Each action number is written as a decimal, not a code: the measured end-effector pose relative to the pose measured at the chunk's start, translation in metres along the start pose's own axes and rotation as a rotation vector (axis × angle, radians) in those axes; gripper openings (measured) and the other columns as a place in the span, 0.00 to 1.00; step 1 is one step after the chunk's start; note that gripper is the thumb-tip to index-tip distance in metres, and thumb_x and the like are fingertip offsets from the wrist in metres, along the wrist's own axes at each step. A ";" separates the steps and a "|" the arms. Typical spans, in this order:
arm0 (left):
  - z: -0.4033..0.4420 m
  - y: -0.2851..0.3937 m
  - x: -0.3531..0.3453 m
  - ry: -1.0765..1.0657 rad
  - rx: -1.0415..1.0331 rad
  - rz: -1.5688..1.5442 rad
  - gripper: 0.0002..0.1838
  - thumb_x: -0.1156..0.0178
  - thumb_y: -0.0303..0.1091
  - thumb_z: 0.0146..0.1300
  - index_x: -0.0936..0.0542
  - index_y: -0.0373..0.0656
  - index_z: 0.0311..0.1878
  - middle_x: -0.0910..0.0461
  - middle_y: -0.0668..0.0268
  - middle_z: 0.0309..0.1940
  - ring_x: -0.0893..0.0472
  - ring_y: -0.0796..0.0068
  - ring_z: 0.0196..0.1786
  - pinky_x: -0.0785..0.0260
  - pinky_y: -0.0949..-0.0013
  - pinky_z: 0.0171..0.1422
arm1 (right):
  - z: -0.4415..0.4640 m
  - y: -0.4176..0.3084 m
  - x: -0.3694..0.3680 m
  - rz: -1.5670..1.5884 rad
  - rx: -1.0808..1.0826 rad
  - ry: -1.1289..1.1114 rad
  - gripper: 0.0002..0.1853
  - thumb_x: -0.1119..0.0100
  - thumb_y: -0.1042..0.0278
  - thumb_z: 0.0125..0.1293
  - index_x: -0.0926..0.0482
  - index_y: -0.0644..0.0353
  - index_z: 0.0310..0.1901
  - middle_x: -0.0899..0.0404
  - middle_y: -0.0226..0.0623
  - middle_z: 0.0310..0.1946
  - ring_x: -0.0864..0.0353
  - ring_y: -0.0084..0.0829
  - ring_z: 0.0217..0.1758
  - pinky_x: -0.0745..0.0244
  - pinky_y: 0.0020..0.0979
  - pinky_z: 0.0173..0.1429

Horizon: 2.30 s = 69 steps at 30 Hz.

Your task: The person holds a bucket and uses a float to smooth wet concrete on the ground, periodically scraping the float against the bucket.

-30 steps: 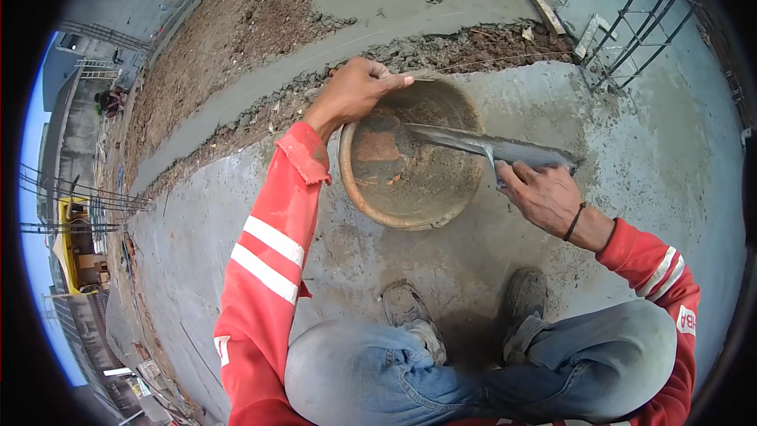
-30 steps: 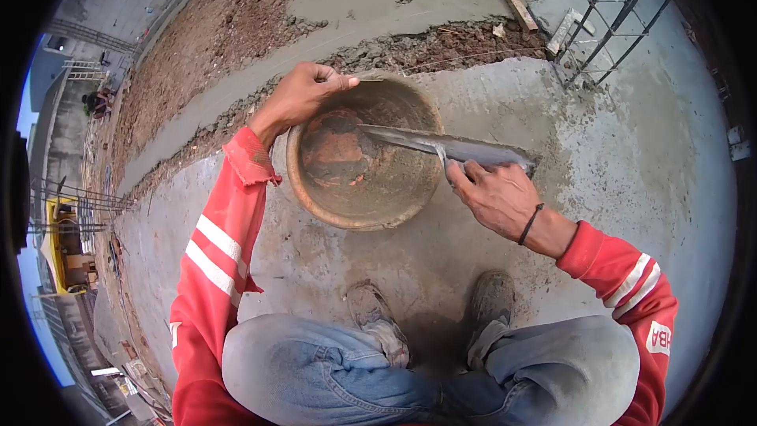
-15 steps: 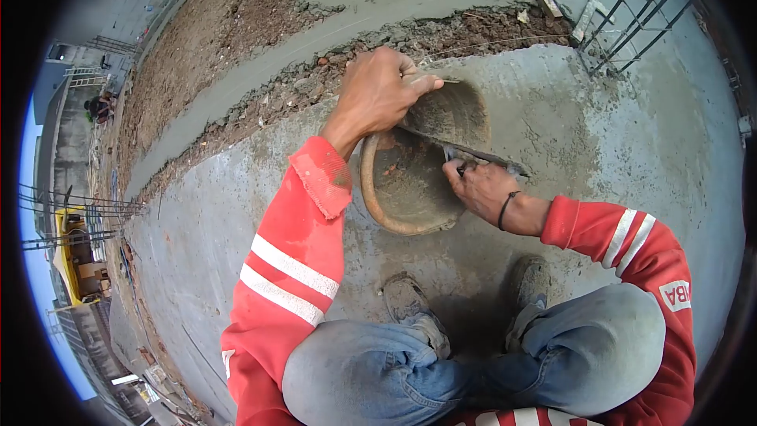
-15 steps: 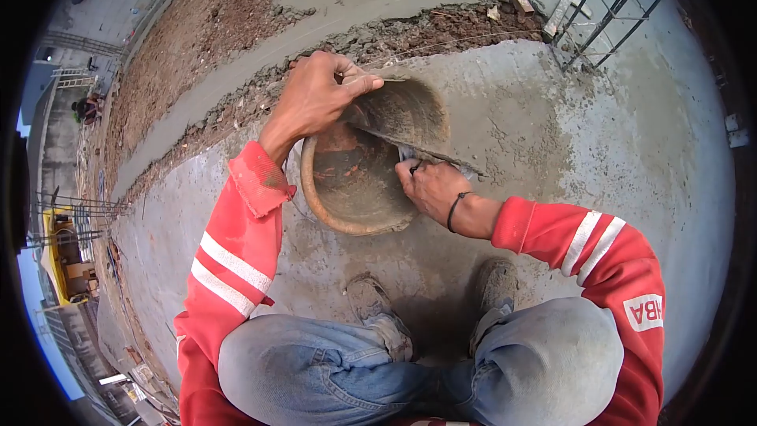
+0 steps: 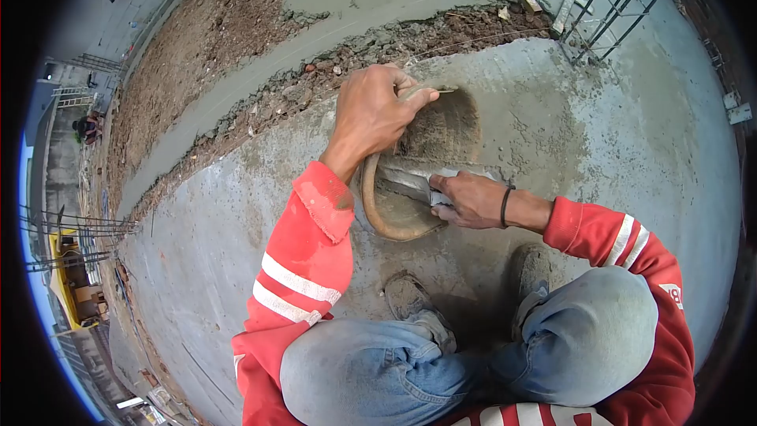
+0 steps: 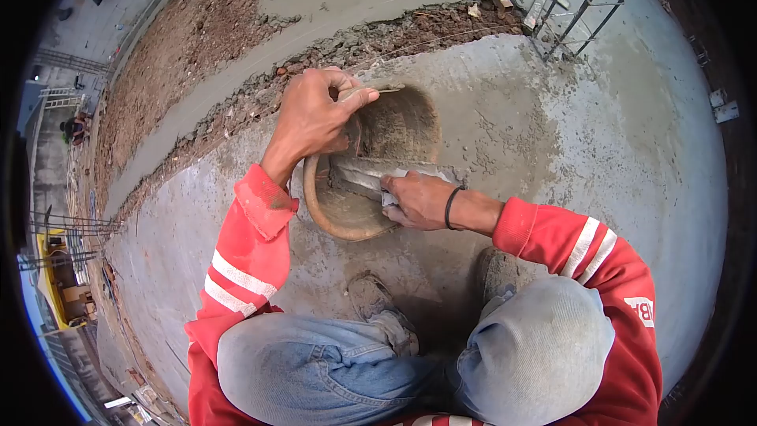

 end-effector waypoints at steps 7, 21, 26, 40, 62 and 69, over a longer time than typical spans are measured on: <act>0.004 -0.027 0.014 0.038 0.079 -0.109 0.27 0.30 0.50 0.59 0.24 0.34 0.19 0.22 0.64 0.20 0.25 0.73 0.24 0.33 0.64 0.32 | 0.002 0.011 0.016 0.567 0.223 0.046 0.18 0.44 0.57 0.73 0.27 0.64 0.53 0.27 0.34 0.24 0.28 0.31 0.23 0.32 0.34 0.26; 0.058 -0.072 0.027 -0.137 0.147 -0.163 0.27 0.34 0.50 0.64 0.27 0.39 0.17 0.37 0.75 0.14 0.39 0.82 0.22 0.46 0.68 0.27 | -0.233 0.088 0.076 0.957 -0.303 0.747 0.14 0.40 0.57 0.72 0.26 0.59 0.48 0.31 0.22 0.19 0.36 0.13 0.16 0.42 0.20 0.20; 0.060 -0.089 0.026 -0.139 0.200 -0.180 0.28 0.36 0.46 0.67 0.35 0.45 0.16 0.40 0.79 0.16 0.43 0.84 0.23 0.50 0.71 0.27 | -0.301 0.172 0.089 0.577 -0.591 1.063 0.14 0.38 0.57 0.70 0.27 0.58 0.44 0.26 0.26 0.21 0.31 0.17 0.17 0.37 0.23 0.22; 0.019 -0.102 0.039 0.068 0.504 -0.108 0.26 0.41 0.51 0.72 0.29 0.45 0.21 0.32 0.79 0.19 0.39 0.87 0.23 0.48 0.74 0.27 | -0.267 0.396 0.129 -0.364 -0.833 1.010 0.15 0.38 0.59 0.65 0.30 0.55 0.47 0.17 0.45 0.36 0.17 0.52 0.39 0.24 0.51 0.37; 0.003 -0.069 0.020 0.301 0.695 -0.267 0.22 0.41 0.50 0.72 0.25 0.46 0.24 0.29 0.79 0.21 0.37 0.88 0.23 0.48 0.77 0.28 | -0.279 0.431 0.137 -0.221 -0.830 0.946 0.18 0.39 0.51 0.68 0.28 0.54 0.49 0.18 0.48 0.27 0.17 0.54 0.31 0.27 0.51 0.33; 0.011 -0.053 0.019 0.246 0.691 -0.265 0.21 0.41 0.49 0.72 0.15 0.38 0.36 0.20 0.74 0.27 0.27 0.85 0.27 0.37 0.78 0.33 | -0.285 0.427 0.133 -0.328 -0.805 0.862 0.15 0.40 0.53 0.68 0.30 0.54 0.45 0.17 0.39 0.32 0.16 0.50 0.34 0.25 0.50 0.32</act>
Point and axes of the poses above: each hand's wrist, its own z-axis towards the middle knuckle, its own x-axis out of the back of the hand, y = z × x, the point moved 3 cm from there along z, towards the middle knuckle
